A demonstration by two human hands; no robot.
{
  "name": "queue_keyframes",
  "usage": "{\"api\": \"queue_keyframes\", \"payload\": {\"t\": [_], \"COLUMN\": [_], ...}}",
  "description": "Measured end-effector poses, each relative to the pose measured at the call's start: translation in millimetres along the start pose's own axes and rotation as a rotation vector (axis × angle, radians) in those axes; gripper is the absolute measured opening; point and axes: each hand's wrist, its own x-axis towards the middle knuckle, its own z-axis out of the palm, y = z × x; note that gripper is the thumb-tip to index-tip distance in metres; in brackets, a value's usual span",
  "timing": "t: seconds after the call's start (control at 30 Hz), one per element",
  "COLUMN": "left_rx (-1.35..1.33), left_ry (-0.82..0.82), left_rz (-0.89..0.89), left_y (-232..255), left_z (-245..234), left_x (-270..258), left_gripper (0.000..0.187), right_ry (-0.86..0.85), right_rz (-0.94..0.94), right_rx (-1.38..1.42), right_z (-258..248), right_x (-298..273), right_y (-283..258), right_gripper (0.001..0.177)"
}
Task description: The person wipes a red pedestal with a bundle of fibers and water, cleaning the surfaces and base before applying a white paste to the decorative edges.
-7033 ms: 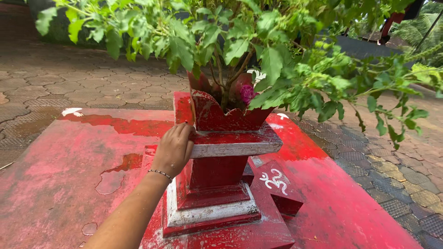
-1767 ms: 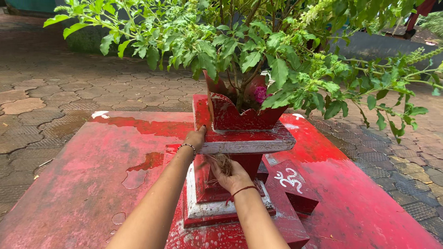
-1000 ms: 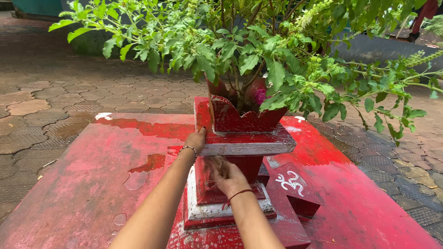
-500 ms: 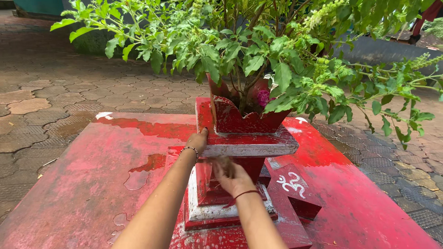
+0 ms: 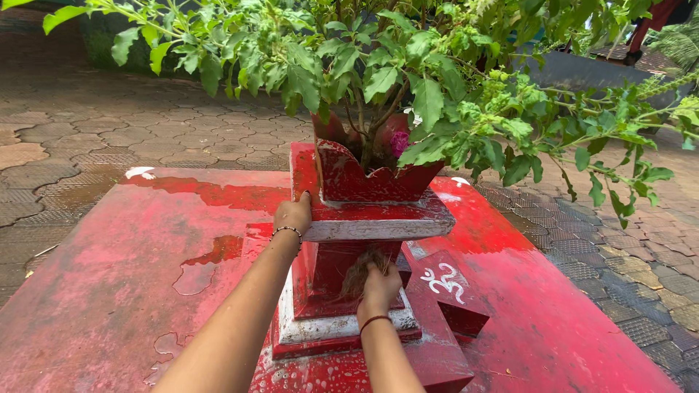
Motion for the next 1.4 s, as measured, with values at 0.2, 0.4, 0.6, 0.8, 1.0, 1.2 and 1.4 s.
{"api": "queue_keyframes", "payload": {"t": [0.2, 0.4, 0.6, 0.8, 1.0, 1.2, 1.4], "left_rx": [0.241, 0.246, 0.177, 0.15, 0.12, 0.109, 0.109], "left_ry": [0.292, 0.353, 0.397, 0.401, 0.369, 0.39, 0.379], "left_rz": [0.255, 0.313, 0.329, 0.373, 0.404, 0.422, 0.429], "left_y": [17.6, 25.2, 26.1, 37.9, 37.4, 31.6, 34.5], "left_z": [-13.3, -5.5, -1.8, -8.1, -15.2, -11.4, -11.9], "left_x": [-40.1, -44.0, -44.7, -51.3, -56.1, -52.6, -50.4], "left_gripper": [0.041, 0.034, 0.036, 0.037, 0.031, 0.032, 0.032], "right_ry": [0.398, 0.358, 0.425, 0.517, 0.412, 0.477, 0.392], "right_rz": [-0.058, -0.334, -0.26, -0.323, -0.428, -0.397, -0.374], "right_rx": [-0.067, -0.262, -0.431, -0.36, -0.334, -0.369, -0.33], "right_z": [-23.1, 15.2, -3.6, 34.1, 20.8, 15.2, 18.0], "right_x": [-6.9, 6.2, -8.4, 4.3, -5.3, 9.6, -3.7], "right_y": [-20.5, -32.7, 40.3, 21.8, 40.8, 40.9, 17.5], "right_gripper": [0.03, 0.037, 0.039, 0.038, 0.045, 0.037, 0.047]}}
